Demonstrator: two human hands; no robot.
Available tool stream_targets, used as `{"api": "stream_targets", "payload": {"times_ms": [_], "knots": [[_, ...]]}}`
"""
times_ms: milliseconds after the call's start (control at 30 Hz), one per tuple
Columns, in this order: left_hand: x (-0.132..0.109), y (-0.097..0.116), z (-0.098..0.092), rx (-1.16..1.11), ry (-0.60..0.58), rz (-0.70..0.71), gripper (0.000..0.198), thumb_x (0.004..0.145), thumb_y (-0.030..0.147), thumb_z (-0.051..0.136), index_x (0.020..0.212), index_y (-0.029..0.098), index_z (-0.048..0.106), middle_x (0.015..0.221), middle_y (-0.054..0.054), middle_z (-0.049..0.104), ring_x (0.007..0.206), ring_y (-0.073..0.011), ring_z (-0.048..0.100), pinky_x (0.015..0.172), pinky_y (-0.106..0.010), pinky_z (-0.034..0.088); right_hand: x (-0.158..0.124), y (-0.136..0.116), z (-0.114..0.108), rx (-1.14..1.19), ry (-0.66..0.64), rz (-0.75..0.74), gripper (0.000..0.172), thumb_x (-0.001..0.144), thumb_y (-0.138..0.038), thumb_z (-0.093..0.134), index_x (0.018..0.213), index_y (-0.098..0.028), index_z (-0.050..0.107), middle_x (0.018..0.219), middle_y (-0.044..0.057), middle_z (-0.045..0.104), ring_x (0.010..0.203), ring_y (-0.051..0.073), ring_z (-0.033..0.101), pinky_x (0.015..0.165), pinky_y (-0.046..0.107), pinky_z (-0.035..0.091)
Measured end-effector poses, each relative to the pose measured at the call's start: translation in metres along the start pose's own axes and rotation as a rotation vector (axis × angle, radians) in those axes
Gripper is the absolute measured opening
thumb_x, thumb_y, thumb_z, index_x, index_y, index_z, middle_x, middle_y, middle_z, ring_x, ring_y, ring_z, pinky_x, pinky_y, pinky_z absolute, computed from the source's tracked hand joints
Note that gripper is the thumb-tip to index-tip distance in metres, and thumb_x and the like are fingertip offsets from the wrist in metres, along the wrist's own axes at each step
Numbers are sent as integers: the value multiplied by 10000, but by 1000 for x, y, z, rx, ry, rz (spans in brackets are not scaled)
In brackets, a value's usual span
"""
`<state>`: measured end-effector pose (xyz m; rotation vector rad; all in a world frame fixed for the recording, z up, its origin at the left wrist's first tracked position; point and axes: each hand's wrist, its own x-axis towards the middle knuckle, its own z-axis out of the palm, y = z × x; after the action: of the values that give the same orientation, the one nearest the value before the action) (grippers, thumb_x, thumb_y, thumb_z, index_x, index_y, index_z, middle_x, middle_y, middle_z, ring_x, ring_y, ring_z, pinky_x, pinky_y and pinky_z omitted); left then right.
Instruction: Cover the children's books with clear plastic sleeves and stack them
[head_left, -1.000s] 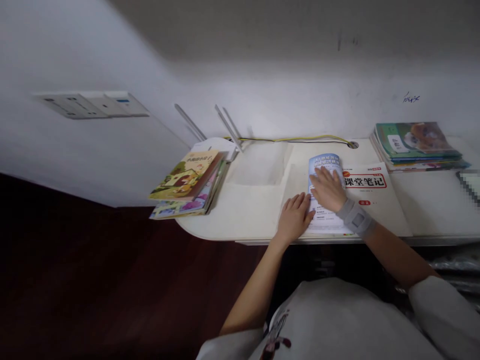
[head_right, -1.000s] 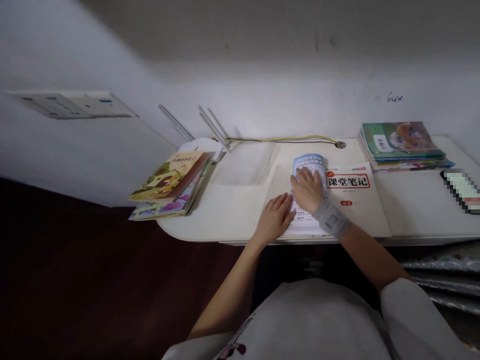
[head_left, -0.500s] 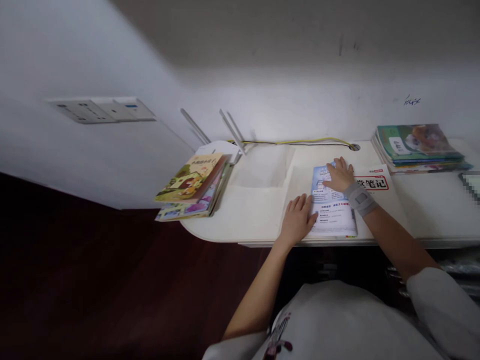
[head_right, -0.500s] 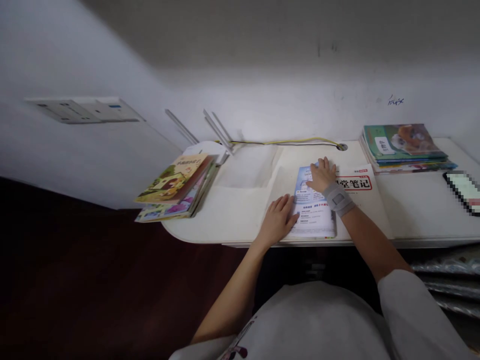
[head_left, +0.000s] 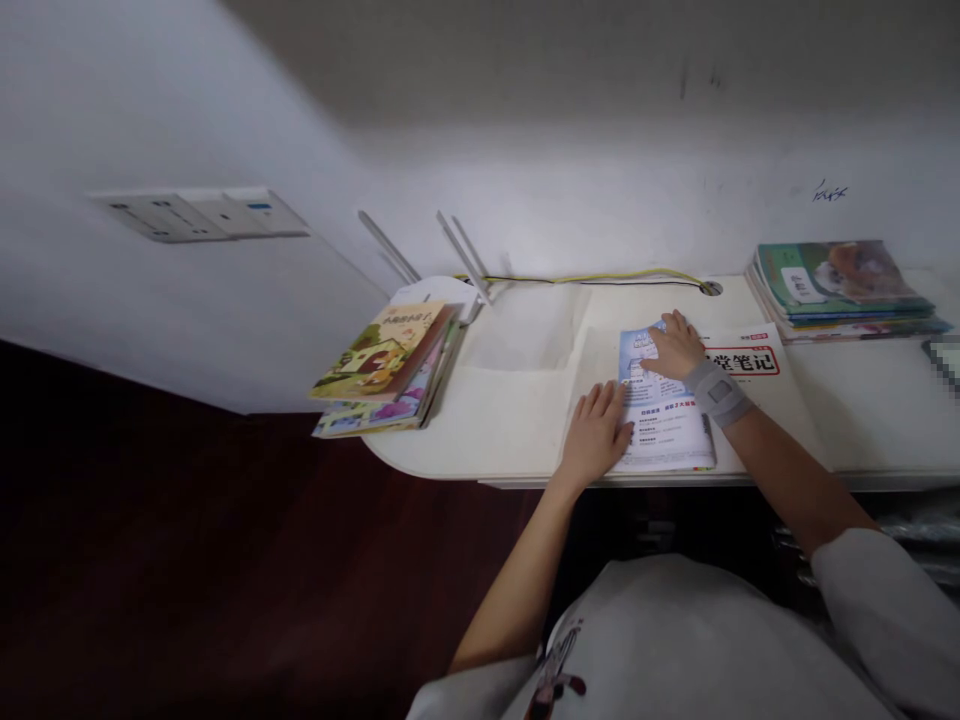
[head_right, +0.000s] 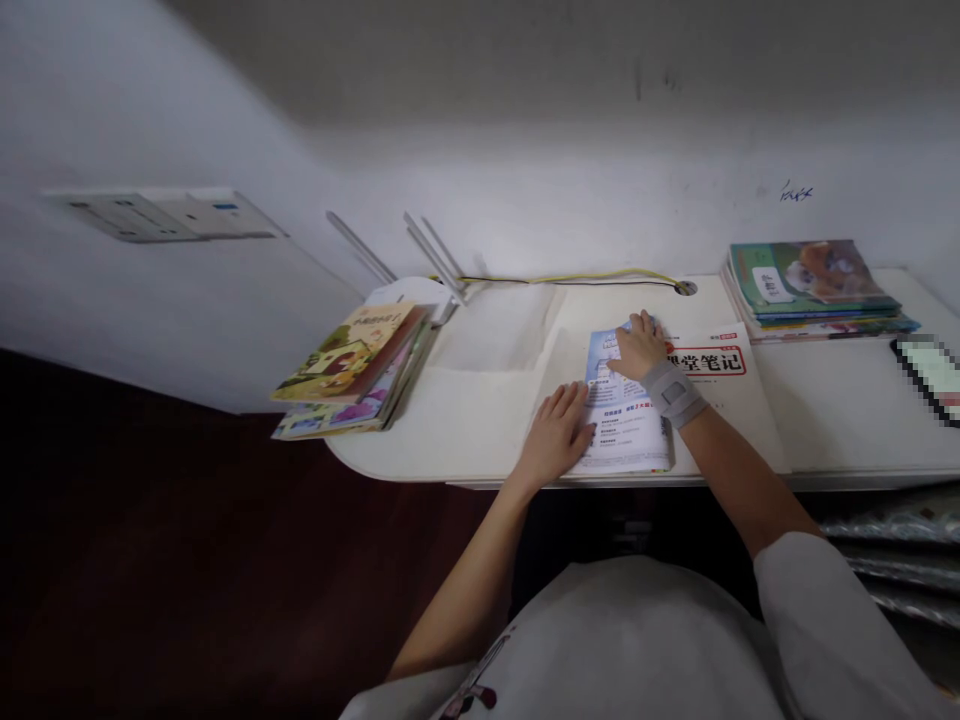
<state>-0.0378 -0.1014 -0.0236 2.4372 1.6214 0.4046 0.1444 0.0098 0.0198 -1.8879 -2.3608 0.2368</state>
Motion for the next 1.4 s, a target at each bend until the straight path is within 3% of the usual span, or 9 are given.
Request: {"api": "stream_targets", "payload": {"times_ms": [267, 400, 533, 767, 833, 933, 1033, 1200, 1400], "knots": [[-1, -1, -1, 1, -4, 14, 555, 906, 279, 456, 1444, 194, 351, 1511, -120, 327, 1401, -299, 267, 1115, -510, 262, 7, -2, 5, 141, 111, 28, 571, 828, -325, 597, 1335, -105, 455, 1525, 226, 214, 1423, 366, 100, 1099, 567, 157], [-4, 5, -2, 88, 15, 73, 451, 936, 430, 423, 1356, 278, 492, 1528, -79, 303, 1412, -339, 219, 1095, -554, 268, 2, 25, 11, 388, 245, -128, 578, 842, -454, 560, 1314, -125, 508, 1494, 193, 311, 1399, 339, 227, 1118, 517, 223], [-4, 8, -8, 198, 24, 89, 565, 881, 590, 435, 1325, 253, 530, 1524, -124, 297, 1401, -395, 214, 1069, -612, 263, -24, 56, 24, 563, 379, -268, 588, 861, -575, 472, 1297, -186, 538, 1469, 142, 369, 1367, 289, 320, 1124, 477, 269], [5, 6, -29, 323, -78, 135, 510, 875, 542, 489, 1240, 205, 603, 1518, -121, 311, 1410, -387, 193, 1097, -639, 170, -53, 62, 43, 510, 283, -381, 646, 843, -595, 496, 1343, -186, 499, 1504, 150, 310, 1393, 307, 270, 1124, 509, 260], [8, 10, -32, 298, -151, 139, 525, 887, 520, 481, 1285, 187, 565, 1527, -111, 289, 1416, -373, 181, 1107, -619, 177, -52, 60, 45, 474, 264, -397, 649, 834, -578, 525, 1345, -180, 500, 1509, 153, 301, 1395, 321, 261, 1124, 517, 254], [15, 17, -31, 189, -271, 214, 678, 893, 558, 443, 1452, 189, 337, 1548, -94, 232, 1427, -348, 152, 1109, -598, 194, -50, 59, 45, 441, 272, -379, 621, 828, -541, 556, 1341, -195, 506, 1508, 141, 309, 1393, 324, 264, 1122, 530, 252], [25, 19, -25, 135, -346, 265, 818, 854, 644, 435, 1502, 213, 181, 1553, -92, 210, 1434, -359, 90, 1099, -645, 121, -50, 58, 46, 431, 292, -363, 600, 826, -515, 567, 1334, -199, 511, 1504, 136, 316, 1388, 326, 273, 1119, 539, 257], [40, 13, -21, 146, -432, 237, 899, 812, 709, 429, 1508, 215, 145, 1562, -98, 159, 1434, -379, 22, 1073, -689, 63, -50, 56, 46, 448, 327, -355, 595, 859, -513, 514, 1339, -162, 500, 1500, 158, 314, 1381, 314, 287, 1120, 515, 272], [32, 7, -29, 188, -425, 214, 825, 841, 681, 408, 1500, 237, 189, 1555, -85, 199, 1439, -364, 23, 1069, -700, 25, -50, 57, 47, 443, 307, -370, 623, 867, -546, 484, 1360, -166, 474, 1497, 155, 327, 1385, 305, 289, 1114, 508, 287]]}}
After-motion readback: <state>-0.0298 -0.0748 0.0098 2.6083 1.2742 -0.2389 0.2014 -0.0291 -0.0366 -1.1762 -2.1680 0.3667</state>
